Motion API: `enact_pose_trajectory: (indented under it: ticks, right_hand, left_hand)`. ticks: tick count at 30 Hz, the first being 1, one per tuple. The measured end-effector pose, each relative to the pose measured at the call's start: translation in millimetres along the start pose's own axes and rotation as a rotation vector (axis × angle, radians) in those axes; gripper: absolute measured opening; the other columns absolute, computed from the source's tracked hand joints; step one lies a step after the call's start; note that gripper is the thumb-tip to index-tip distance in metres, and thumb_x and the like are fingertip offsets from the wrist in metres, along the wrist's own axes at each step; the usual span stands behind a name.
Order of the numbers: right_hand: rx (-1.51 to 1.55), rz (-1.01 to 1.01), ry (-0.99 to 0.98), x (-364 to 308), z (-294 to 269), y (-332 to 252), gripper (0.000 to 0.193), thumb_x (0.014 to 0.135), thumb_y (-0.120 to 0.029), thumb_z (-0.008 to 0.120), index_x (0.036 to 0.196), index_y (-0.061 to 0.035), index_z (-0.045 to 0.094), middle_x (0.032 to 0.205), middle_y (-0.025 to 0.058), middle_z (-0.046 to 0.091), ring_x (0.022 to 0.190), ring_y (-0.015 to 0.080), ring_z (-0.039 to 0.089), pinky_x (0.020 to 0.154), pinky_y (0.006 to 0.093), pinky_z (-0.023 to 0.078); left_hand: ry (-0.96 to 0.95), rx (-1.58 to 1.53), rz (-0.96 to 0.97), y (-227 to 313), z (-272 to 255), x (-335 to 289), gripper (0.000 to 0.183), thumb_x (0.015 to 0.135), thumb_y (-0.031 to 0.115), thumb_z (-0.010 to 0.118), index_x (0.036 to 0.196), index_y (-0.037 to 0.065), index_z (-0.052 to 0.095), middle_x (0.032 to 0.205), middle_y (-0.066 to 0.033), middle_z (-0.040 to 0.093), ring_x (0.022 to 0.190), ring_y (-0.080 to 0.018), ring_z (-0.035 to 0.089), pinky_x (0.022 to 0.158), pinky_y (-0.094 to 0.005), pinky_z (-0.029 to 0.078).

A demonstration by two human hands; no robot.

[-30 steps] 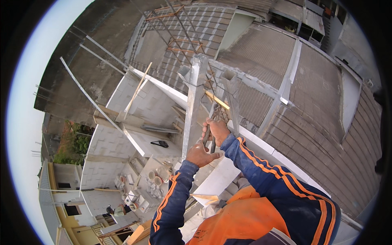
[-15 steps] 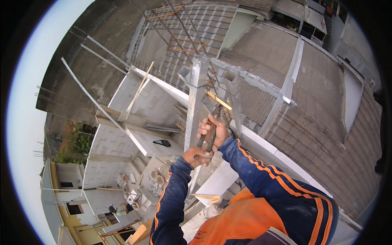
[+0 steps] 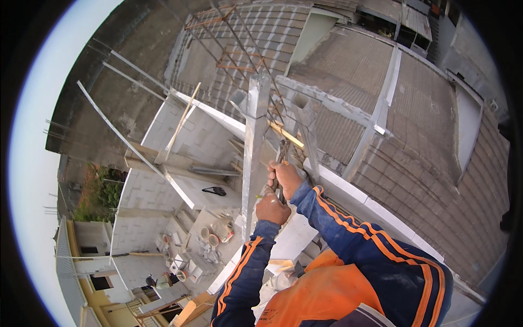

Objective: The person assembles a metal scaffolding frame by aligning and securing metal bars with wooden spacers and wire ties. They repeatedly position the bars, insert spacers, and twist wire ties to fasten the joints while standing on the structure.

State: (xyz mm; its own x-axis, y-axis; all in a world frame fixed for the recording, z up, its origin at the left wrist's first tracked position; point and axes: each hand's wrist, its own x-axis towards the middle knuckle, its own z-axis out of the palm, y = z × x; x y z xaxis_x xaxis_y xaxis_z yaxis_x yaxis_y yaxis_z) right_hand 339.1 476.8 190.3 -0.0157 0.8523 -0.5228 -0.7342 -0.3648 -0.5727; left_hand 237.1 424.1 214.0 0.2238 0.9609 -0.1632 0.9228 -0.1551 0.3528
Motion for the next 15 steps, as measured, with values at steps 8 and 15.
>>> enact_pose_trajectory:
  ticks: [8, 15]
  right_hand:
    - [0.433, 0.099, -0.475, -10.5, -34.7, -12.2, 0.032, 0.093, -0.039, 0.065, 0.095, -0.0075, 0.060, 0.081, 0.0044, 0.062, 0.077, 0.0202, 0.064, 0.074, 0.0363, 0.055]
    - [0.733, 0.152, -0.687, 2.1, -21.6, -15.6, 0.024, 0.101, -0.031, 0.051, 0.092, -0.0097, 0.054, 0.067, -0.0033, 0.043, 0.060, 0.0149, 0.047, 0.068, 0.0382, 0.049]
  left_hand:
    - [-0.801, -0.930, -0.305, -0.9, -41.9, 13.2, 0.034, 0.087, 0.013, 0.062, 0.116, -0.004, 0.055, 0.075, -0.0040, 0.059, 0.065, -0.0154, 0.061, 0.068, -0.0355, 0.057]
    - [-1.010, -1.240, -0.291, -7.8, -58.0, 18.4, 0.042, 0.091, 0.026, 0.065, 0.120, -0.004, 0.056, 0.086, -0.0084, 0.065, 0.077, -0.0195, 0.067, 0.072, -0.0354, 0.057]
